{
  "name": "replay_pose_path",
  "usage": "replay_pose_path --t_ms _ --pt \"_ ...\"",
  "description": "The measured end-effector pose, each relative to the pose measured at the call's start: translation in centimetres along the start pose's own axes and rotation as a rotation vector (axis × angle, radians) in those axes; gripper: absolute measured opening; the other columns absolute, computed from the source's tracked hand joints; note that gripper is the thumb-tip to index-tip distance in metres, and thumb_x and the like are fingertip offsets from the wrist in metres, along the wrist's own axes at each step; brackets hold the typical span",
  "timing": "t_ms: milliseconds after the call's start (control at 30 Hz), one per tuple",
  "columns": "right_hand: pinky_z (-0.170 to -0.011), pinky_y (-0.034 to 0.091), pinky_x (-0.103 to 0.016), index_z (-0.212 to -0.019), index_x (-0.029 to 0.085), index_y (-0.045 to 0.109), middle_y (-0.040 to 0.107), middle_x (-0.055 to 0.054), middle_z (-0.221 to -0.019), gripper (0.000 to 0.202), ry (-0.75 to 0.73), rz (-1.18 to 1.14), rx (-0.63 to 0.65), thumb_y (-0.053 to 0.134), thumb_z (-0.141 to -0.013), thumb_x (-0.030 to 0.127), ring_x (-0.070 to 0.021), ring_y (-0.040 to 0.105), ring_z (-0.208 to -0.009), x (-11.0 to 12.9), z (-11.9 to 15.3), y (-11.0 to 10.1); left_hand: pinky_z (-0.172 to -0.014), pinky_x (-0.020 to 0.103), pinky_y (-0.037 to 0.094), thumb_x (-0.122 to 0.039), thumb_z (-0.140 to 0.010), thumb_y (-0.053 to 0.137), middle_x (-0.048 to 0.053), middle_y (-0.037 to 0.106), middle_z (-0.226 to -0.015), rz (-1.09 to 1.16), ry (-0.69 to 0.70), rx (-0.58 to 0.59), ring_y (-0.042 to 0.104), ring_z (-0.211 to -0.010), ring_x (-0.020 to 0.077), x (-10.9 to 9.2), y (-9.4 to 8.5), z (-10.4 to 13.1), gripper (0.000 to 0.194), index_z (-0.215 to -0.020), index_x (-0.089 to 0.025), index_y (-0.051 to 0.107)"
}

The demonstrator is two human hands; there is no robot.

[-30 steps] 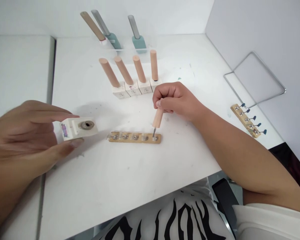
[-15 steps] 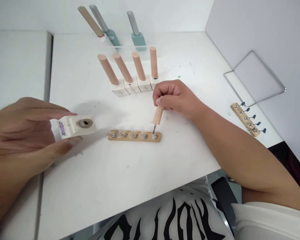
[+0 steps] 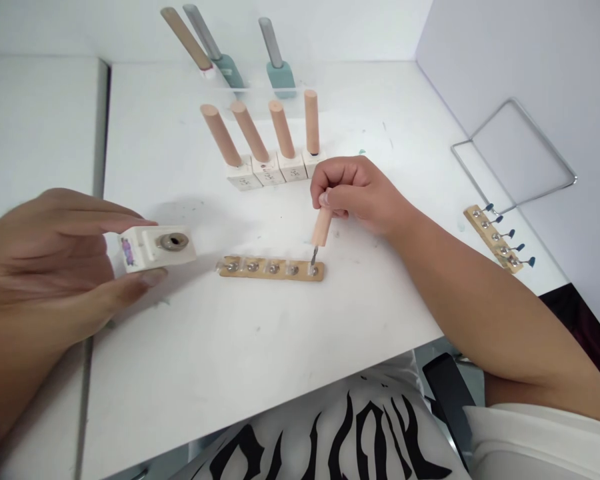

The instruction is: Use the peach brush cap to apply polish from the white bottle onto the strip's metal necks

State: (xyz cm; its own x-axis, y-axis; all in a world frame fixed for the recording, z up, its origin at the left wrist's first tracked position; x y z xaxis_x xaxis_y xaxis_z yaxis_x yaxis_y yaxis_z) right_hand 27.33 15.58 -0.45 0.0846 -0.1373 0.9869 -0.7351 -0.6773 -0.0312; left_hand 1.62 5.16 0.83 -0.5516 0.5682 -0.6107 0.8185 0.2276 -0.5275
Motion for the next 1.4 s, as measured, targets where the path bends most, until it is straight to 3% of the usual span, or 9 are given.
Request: replay_pose_path --t_ms 167,267,433,667,733,800,867,1133,1400 --pt "-0.045 0.030 -0.022 -0.063 0.013 0.062 0.050 0.003 -0.053 0.011 0.006 -0.003 0.001 0.052 -0.065 0.007 -0.0062 0.040 -0.047 -0.1 0.0 0.0 -0.056 0.036 0.044 -0.019 -0.058 0.080 0.001 0.066 -0.081 0.058 0.047 -0.017 0.056 -0.069 0.0190 -0.7 0.0 -0.2 0.047 -0.104 -0.031 0.073" --pt "-0.045 0.030 -0.022 -0.063 0.013 0.062 0.050 0.002 -0.053 0.011 0.000 -0.022 0.006 0.052 -0.065 0.008 -0.0064 0.041 -0.048 -0.1 0.1 0.0 -0.064 0.037 0.045 -0.013 -0.061 0.078 0.002 0.065 -0.084 0.011 -0.120 -0.023 0.057 -0.075 0.0194 -0.9 0.0 -0.2 0.049 -0.105 -0.032 0.072" --pt "-0.045 0.029 -0.023 -0.066 0.014 0.062 0.047 0.003 -0.054 0.011 -0.028 -0.006 0.068 0.054 -0.068 0.008 -0.0063 0.038 -0.048 0.2 0.3 0.6 -0.066 0.036 0.047 -0.009 -0.062 0.077 0.002 0.066 -0.087 0.038 -0.116 -0.015 0.057 -0.078 0.0183 -1.2 -0.1 0.0 0.048 -0.105 -0.030 0.072" --pt "-0.047 0.030 -0.025 -0.067 0.016 0.063 0.046 0.003 -0.055 0.009 -0.056 0.000 0.057 0.056 -0.071 0.010 -0.0070 0.038 -0.049 0.7 0.6 1.1 -0.066 0.037 0.047 -0.009 -0.063 0.077 0.002 0.065 -0.089 0.020 -0.132 0.005 0.057 -0.078 0.0181 -1.1 -0.1 0.1 0.047 -0.106 -0.030 0.072" --pt "-0.047 0.030 -0.025 -0.068 0.016 0.063 0.047 0.003 -0.055 0.010 -0.055 -0.009 0.050 0.055 -0.071 0.010 -0.0072 0.039 -0.049 0.8 0.7 1.1 -0.064 0.037 0.047 -0.009 -0.063 0.078 0.002 0.065 -0.089 0.029 -0.109 0.019 0.058 -0.077 0.0183 -0.8 0.0 0.0 0.049 -0.107 -0.029 0.071" --pt "-0.047 0.030 -0.025 -0.069 0.016 0.063 0.047 0.003 -0.055 0.011 -0.051 0.002 0.052 0.054 -0.071 0.009 -0.0072 0.039 -0.050 0.7 0.7 1.1 -0.057 0.035 0.044 -0.011 -0.062 0.078 0.003 0.065 -0.086 0.086 0.039 0.024 0.057 -0.073 0.0180 -0.7 0.0 -0.1 0.048 -0.107 -0.025 0.072" --pt "-0.048 0.029 -0.025 -0.069 0.016 0.064 0.048 0.003 -0.056 0.012 -0.051 0.030 0.062 0.054 -0.071 0.009 -0.0071 0.039 -0.050 0.7 0.7 1.1 -0.056 0.035 0.044 -0.011 -0.062 0.078 0.003 0.066 -0.085 0.095 0.078 0.016 0.056 -0.072 0.0180 -0.2 -0.1 -0.1 0.047 -0.107 -0.024 0.072" --pt "-0.047 0.032 -0.025 -0.065 0.016 0.064 0.051 0.003 -0.055 0.013 -0.038 -0.054 0.033 0.054 -0.067 0.008 -0.0066 0.040 -0.048 0.6 0.5 0.6 -0.058 0.036 0.045 -0.012 -0.062 0.079 0.003 0.066 -0.086 0.103 0.055 0.018 0.057 -0.073 0.0189 0.1 0.0 -0.1 0.051 -0.109 -0.029 0.071" --pt "-0.047 0.034 -0.025 -0.073 0.016 0.068 0.050 0.003 -0.056 0.006 -0.094 -0.142 -0.010 0.063 -0.076 0.019 -0.0069 0.042 -0.050 1.1 0.5 0.5 -0.063 0.038 0.044 -0.012 -0.067 0.076 0.003 0.065 -0.089 0.094 0.038 0.064 0.057 -0.078 0.0205 0.0 0.1 0.0 0.054 -0.115 -0.034 0.067"
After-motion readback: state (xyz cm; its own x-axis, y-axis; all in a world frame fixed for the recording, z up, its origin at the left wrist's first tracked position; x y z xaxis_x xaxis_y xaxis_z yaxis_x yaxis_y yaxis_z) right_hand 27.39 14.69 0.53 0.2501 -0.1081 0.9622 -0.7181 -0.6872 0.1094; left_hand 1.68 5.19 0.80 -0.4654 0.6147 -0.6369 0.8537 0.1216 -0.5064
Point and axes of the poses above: each hand's wrist, its own z-axis away from the middle knuckle, its own y-axis out of the palm, x = y × z, the point moved 4 cm from there along -z, towards the middle knuckle
